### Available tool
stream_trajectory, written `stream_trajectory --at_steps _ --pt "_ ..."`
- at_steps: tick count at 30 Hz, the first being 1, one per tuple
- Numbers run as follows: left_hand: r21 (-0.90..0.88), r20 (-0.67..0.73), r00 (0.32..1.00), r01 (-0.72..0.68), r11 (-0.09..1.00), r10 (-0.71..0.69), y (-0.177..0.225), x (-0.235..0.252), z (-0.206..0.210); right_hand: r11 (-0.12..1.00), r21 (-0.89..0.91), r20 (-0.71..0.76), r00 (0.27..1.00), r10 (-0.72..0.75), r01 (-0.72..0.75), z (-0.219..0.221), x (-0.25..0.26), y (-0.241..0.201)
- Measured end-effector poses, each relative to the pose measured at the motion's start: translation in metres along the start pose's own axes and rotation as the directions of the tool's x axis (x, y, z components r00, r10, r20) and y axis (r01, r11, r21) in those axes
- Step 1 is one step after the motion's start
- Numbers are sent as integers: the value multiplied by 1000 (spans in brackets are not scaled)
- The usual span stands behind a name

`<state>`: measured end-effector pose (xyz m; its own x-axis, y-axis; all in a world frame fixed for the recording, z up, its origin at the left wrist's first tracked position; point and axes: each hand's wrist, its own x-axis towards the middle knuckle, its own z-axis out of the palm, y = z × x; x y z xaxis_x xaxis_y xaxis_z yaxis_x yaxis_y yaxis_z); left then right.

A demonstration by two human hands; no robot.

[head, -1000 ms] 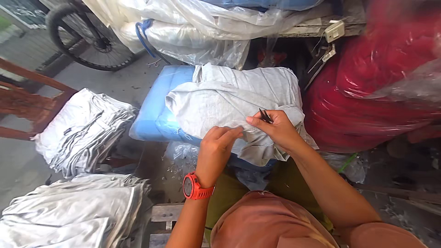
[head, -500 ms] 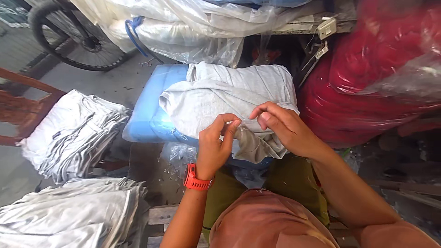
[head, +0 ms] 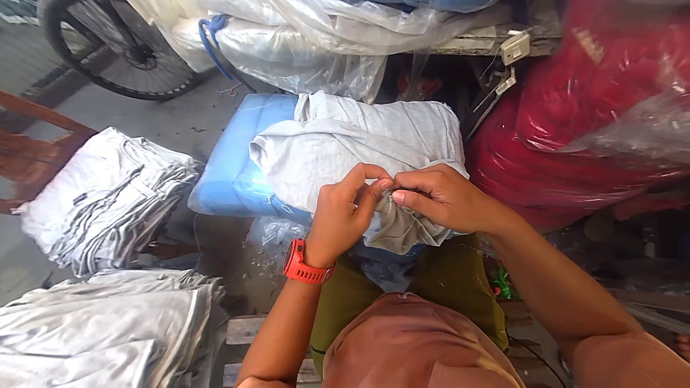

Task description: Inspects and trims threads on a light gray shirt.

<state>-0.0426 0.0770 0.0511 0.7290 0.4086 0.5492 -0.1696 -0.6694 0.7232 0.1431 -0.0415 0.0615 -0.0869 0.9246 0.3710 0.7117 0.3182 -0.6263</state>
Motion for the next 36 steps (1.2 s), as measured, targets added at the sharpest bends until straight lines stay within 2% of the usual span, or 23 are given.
stream_trajectory --at_steps 8,10,12,14,17,19,21,23,25,26,27,29,31,32,33,35,36 --pt "34 27 1000 -9 999 8 0 5 3 998 -49 -23 999 28 -30 -8 -3 0" --pt "20 31 1000 -1 1000 0 -2 6 5 999 -4 -35 998 51 -52 -8 -5 3" --pt "-8 44 998 36 999 -35 -6 5 7 989 64 32 991 132 -134 8 -12 8" --pt "-17 36 992 124 992 -123 -16 1 4 952 139 81 961 263 -272 42 -26 24" --pt "-139 -65 941 322 936 -333 -45 -15 -35 853 158 85 867 491 -498 79 -54 57" --pt "-322 -164 865 407 855 -474 -57 -35 -79 832 168 15 846 534 -528 90 -68 70" --pt "-483 -200 806 414 772 -557 -47 -56 -120 861 176 -97 862 498 -477 104 -68 64" --pt "-558 -230 781 384 736 -581 -30 -69 -147 903 198 -197 887 417 -380 127 -55 47" --pt "-518 -294 762 379 766 -576 -18 -79 -164 937 165 -205 918 339 -309 151 -36 31" --pt "-465 -342 748 391 794 -569 -15 -86 -173 944 110 -154 933 325 -311 160 -28 23" --pt "-387 -405 724 418 822 -558 -14 -94 -182 946 45 -89 942 323 -320 167 -22 18" --pt "-152 -587 629 533 832 -510 -24 -117 -203 942 -76 -16 945 327 -327 177 -16 22" --pt "85 -697 528 732 676 -484 -46 -156 -224 929 -93 25 932 361 -357 172 -20 35" --pt "89 -684 478 804 588 -551 -55 -174 -230 929 -57 13 930 368 -366 165 -24 43" --pt "11 -628 412 853 522 -660 -61 -187 -231 930 -9 -28 930 367 -367 156 -28 50" --pt "-273 -464 251 872 406 -849 -82 -204 -218 912 86 -124 904 408 -400 127 -34 57" --pt "-413 -375 195 840 351 -906 -95 -212 -206 897 113 -145 886 441 -428 110 -36 58"
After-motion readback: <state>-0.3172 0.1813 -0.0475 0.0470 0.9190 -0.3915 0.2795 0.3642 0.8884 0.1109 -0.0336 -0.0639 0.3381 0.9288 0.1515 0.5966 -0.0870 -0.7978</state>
